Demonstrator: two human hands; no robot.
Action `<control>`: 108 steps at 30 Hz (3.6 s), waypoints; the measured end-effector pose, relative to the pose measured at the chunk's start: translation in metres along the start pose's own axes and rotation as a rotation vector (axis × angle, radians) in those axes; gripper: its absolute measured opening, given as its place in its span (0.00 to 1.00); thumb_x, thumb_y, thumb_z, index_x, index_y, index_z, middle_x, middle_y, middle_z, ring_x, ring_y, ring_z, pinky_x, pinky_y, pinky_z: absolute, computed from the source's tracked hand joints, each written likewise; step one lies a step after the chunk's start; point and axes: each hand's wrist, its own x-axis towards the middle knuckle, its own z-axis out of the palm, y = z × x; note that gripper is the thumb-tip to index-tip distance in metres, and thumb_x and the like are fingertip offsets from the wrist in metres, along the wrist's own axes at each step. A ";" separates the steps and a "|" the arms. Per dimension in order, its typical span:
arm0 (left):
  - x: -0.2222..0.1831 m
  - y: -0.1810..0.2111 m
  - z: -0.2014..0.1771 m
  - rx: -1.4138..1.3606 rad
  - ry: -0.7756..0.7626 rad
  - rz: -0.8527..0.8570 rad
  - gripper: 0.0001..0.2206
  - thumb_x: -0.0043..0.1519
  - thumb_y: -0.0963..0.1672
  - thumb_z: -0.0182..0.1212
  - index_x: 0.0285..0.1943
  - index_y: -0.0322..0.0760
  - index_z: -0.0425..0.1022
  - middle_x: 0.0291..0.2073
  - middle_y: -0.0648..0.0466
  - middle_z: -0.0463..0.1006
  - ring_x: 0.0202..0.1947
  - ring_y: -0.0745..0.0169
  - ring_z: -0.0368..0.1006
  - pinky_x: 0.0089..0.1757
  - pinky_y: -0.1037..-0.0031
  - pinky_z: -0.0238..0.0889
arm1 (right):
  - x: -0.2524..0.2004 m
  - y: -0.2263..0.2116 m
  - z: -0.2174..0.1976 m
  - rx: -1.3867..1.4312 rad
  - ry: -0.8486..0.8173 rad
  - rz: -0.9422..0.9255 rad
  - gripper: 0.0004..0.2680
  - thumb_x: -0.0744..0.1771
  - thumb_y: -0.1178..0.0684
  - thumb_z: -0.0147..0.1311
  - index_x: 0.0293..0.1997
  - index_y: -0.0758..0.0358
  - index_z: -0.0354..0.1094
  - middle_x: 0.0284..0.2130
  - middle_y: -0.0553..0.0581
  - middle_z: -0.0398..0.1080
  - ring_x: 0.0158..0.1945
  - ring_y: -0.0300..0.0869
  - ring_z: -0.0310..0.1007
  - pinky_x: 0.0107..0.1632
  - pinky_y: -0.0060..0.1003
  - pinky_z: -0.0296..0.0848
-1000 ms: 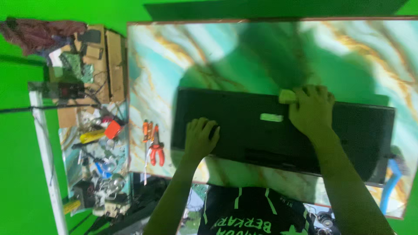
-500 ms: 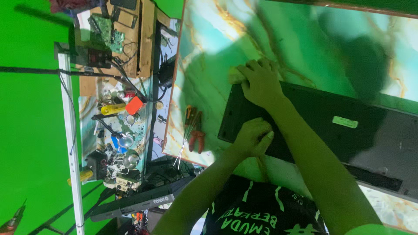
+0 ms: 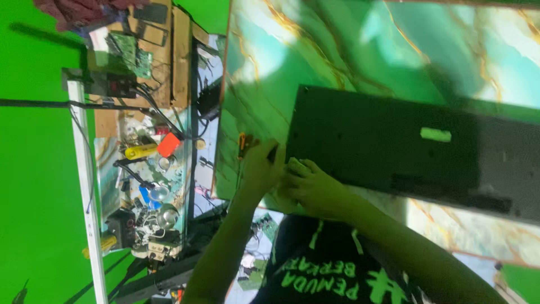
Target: The person holds a pair of pliers, wipes the outer casing of an electronic keyboard with a cloth, and then lifts the casing to reveal the internal components.
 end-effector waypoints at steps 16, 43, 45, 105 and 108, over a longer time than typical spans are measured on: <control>-0.053 0.048 0.073 0.129 0.056 0.348 0.16 0.63 0.45 0.62 0.58 0.36 0.75 0.60 0.42 0.72 0.63 0.36 0.65 0.61 0.52 0.59 | -0.228 0.003 -0.012 0.461 0.308 0.997 0.22 0.65 0.44 0.56 0.65 0.62 0.60 0.48 0.63 0.72 0.45 0.53 0.77 0.46 0.48 0.76; -0.085 0.122 0.227 0.673 -0.144 0.549 0.13 0.66 0.45 0.52 0.58 0.46 0.75 0.49 0.53 0.77 0.52 0.56 0.73 0.54 0.57 0.54 | -0.390 0.071 0.092 0.100 0.351 0.828 0.17 0.64 0.48 0.56 0.59 0.60 0.68 0.54 0.62 0.70 0.58 0.55 0.70 0.59 0.51 0.67; -0.090 0.122 0.231 0.766 -0.144 0.566 0.13 0.65 0.45 0.53 0.57 0.46 0.76 0.46 0.52 0.77 0.52 0.55 0.73 0.52 0.55 0.53 | -0.391 0.064 0.087 0.081 0.375 0.831 0.17 0.64 0.48 0.56 0.58 0.60 0.68 0.54 0.62 0.71 0.58 0.55 0.69 0.59 0.51 0.67; -0.078 0.160 0.154 0.409 0.352 0.719 0.16 0.65 0.43 0.63 0.62 0.41 0.76 0.59 0.51 0.76 0.62 0.49 0.68 0.63 0.52 0.55 | -0.345 0.057 -0.050 -0.421 0.718 0.514 0.08 0.70 0.52 0.56 0.53 0.61 0.69 0.42 0.59 0.71 0.50 0.54 0.69 0.57 0.51 0.62; -0.080 0.159 0.153 0.403 0.337 0.710 0.15 0.65 0.43 0.63 0.62 0.41 0.76 0.59 0.52 0.76 0.62 0.49 0.68 0.63 0.53 0.55 | -0.345 0.056 -0.050 -0.408 0.732 0.504 0.08 0.70 0.52 0.56 0.53 0.61 0.69 0.42 0.59 0.72 0.50 0.53 0.69 0.56 0.51 0.62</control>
